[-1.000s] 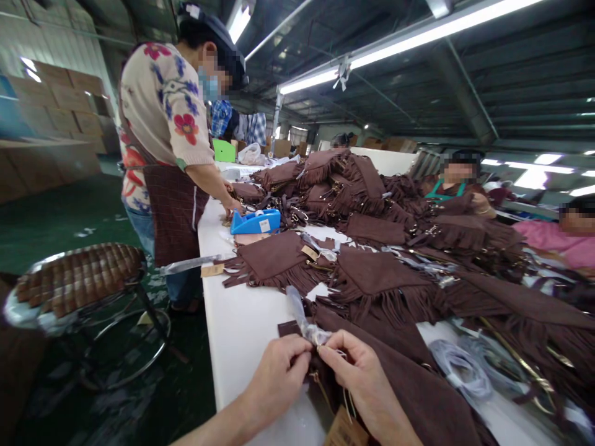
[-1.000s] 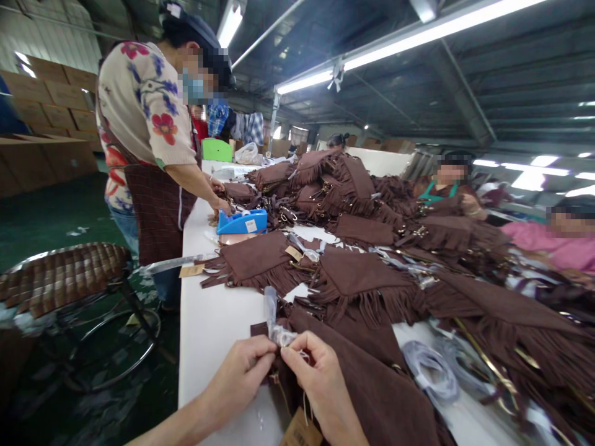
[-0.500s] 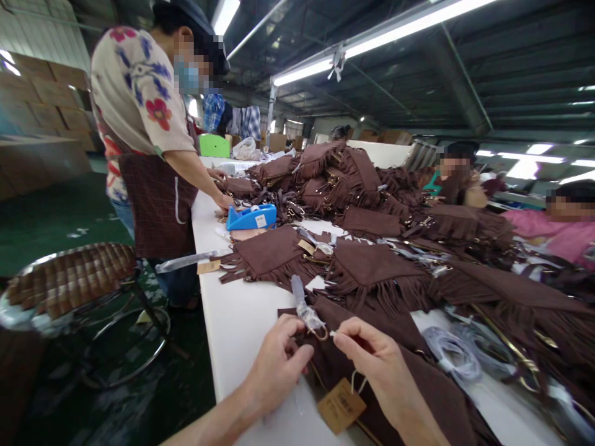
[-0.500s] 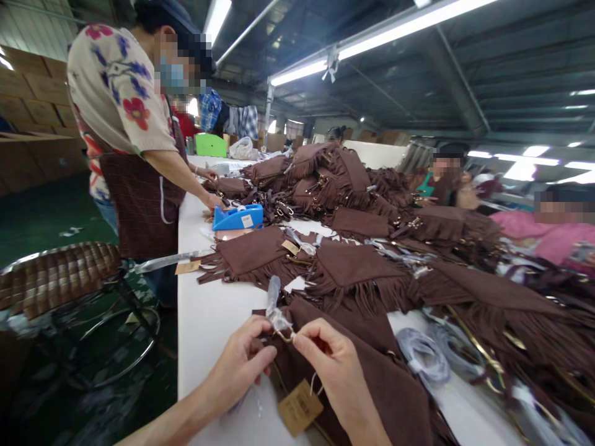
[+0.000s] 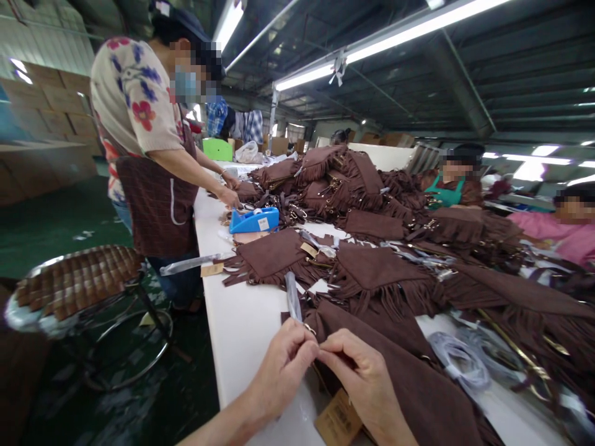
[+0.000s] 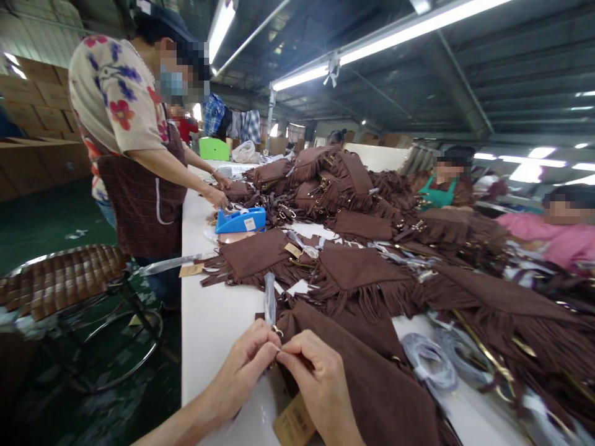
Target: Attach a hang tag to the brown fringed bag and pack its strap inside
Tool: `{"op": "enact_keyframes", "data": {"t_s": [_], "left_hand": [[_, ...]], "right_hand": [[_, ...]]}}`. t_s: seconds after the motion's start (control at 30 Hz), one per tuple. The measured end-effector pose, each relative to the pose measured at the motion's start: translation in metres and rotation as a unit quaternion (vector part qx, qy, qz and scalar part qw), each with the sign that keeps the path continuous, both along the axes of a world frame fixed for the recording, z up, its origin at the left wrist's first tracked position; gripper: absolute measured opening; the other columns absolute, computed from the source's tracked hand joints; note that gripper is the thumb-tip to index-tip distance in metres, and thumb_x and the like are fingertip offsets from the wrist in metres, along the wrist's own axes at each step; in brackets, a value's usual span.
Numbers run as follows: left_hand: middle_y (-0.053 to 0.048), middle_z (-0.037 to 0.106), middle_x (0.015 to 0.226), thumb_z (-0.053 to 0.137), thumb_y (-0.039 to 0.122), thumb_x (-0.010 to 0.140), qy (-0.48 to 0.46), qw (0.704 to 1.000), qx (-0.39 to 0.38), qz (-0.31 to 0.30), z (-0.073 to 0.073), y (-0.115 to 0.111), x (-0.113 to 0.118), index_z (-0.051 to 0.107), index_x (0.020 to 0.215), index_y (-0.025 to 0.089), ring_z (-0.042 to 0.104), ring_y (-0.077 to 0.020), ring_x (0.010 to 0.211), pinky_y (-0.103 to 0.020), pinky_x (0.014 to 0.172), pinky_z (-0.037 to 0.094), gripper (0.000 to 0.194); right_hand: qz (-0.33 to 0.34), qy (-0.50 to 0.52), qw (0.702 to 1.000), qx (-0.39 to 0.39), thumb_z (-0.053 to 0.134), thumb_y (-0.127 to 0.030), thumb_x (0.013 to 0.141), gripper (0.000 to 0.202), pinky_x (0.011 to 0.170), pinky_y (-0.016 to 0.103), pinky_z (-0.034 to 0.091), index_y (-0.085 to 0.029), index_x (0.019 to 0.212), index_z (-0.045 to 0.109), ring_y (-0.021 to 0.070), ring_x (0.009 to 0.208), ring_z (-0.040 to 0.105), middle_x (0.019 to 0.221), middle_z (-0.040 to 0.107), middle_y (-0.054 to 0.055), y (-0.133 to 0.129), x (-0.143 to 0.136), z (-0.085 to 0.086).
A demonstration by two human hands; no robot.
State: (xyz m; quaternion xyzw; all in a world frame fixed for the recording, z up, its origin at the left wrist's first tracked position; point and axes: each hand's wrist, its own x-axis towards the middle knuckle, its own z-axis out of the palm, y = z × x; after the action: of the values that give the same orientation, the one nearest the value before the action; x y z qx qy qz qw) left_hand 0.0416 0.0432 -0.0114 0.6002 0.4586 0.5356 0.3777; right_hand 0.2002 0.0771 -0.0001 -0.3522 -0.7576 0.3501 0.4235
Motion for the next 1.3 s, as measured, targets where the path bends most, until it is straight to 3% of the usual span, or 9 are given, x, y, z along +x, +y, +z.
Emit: {"op": "enact_keyframes", "data": {"t_s": [0.13,0.4,0.77,0.9,0.97,1.07,1.13,1.2,1.3], "left_hand": [[0.0,0.042,0.077,0.047,0.034,0.092,-0.014,1.0,-0.018,-0.004,-0.003,0.006,0.002,0.043,0.062,0.018,0.043,-0.0149,0.076,-0.027,0.072,0.036,0.035],[-0.001,0.048,0.077,0.049,0.026,0.088,-0.039,0.999,0.002,0.001,-0.01,0.009,-0.006,0.052,0.067,0.018,0.047,-0.0158,0.076,-0.028,0.071,0.036,0.022],[0.001,0.048,0.075,0.053,0.016,0.081,-0.006,1.0,0.012,0.014,-0.01,0.005,-0.008,0.052,0.067,0.018,0.047,-0.0147,0.074,-0.026,0.068,0.036,0.014],[-0.001,0.051,0.079,0.045,0.021,0.09,0.063,0.996,0.013,0.058,-0.004,0.005,-0.026,0.054,0.076,0.019,0.05,-0.0165,0.077,-0.028,0.072,0.04,0.017],[-0.004,0.054,0.089,0.038,0.013,0.09,0.137,0.987,0.042,0.074,0.0,0.006,-0.038,0.059,0.09,0.019,0.053,-0.0185,0.085,-0.031,0.078,0.043,0.021],[-0.01,0.054,0.12,0.035,0.0,0.079,0.294,0.948,0.12,-0.003,0.008,0.011,-0.052,0.059,0.114,0.021,0.051,-0.0227,0.108,-0.038,0.092,0.041,0.047],[-0.01,0.054,0.13,0.04,-0.001,0.077,0.377,0.91,0.154,-0.083,0.013,0.017,-0.056,0.058,0.117,0.022,0.05,-0.0246,0.112,-0.04,0.096,0.039,0.05],[-0.008,0.063,0.117,0.045,0.001,0.078,0.424,0.883,0.163,-0.123,0.017,0.024,-0.056,0.061,0.104,0.022,0.053,-0.0246,0.107,-0.04,0.094,0.039,0.037],[-0.005,0.065,0.087,0.045,0.003,0.079,0.455,0.87,0.154,-0.112,0.02,0.033,-0.055,0.057,0.082,0.02,0.056,-0.0226,0.093,-0.036,0.087,0.04,0.021]], "right_hand": [[0.004,-0.017,0.999,0.03,0.064,-0.027,0.086,0.021,0.062,0.023,0.044,-0.021,0.066,0.063,0.0147,0.065,0.057,0.069,0.062,-0.001,-0.002,-0.006,-0.003],[-0.005,-0.019,0.998,-0.056,0.056,-0.038,0.091,0.024,0.07,0.025,0.05,-0.021,0.092,0.072,0.019,0.079,0.065,0.084,0.071,0.003,0.003,0.001,-0.003],[-0.02,-0.082,0.996,-0.03,0.06,-0.03,0.086,0.023,0.058,0.024,0.041,-0.02,0.067,0.068,0.0145,0.063,0.056,0.067,0.058,-0.002,-0.001,-0.005,0.0],[-0.043,-0.075,0.996,-0.029,0.058,-0.031,0.087,0.026,0.057,0.025,0.039,-0.02,0.063,0.062,0.0139,0.061,0.053,0.065,0.055,-0.002,0.001,0.0,-0.001],[-0.049,-0.066,0.996,-0.038,0.057,-0.032,0.087,0.026,0.058,0.025,0.039,-0.02,0.065,0.062,0.0144,0.062,0.053,0.066,0.055,-0.002,0.003,0.003,0.0],[-0.039,-0.068,0.996,-0.046,0.057,-0.031,0.088,0.024,0.06,0.025,0.039,-0.02,0.068,0.065,0.0151,0.065,0.054,0.068,0.057,-0.002,0.006,0.005,-0.001],[-0.029,-0.078,0.996,-0.043,0.057,-0.029,0.088,0.023,0.061,0.025,0.039,-0.021,0.069,0.066,0.0153,0.066,0.055,0.069,0.057,-0.002,0.007,0.005,-0.002],[-0.021,-0.086,0.995,-0.038,0.057,-0.028,0.088,0.023,0.06,0.026,0.038,-0.021,0.069,0.066,0.0152,0.066,0.055,0.068,0.057,-0.002,0.007,0.005,-0.004],[-0.014,-0.096,0.995,-0.036,0.056,-0.027,0.089,0.024,0.06,0.026,0.037,-0.02,0.067,0.064,0.0148,0.065,0.055,0.068,0.056,-0.002,0.007,0.005,-0.006]]}}
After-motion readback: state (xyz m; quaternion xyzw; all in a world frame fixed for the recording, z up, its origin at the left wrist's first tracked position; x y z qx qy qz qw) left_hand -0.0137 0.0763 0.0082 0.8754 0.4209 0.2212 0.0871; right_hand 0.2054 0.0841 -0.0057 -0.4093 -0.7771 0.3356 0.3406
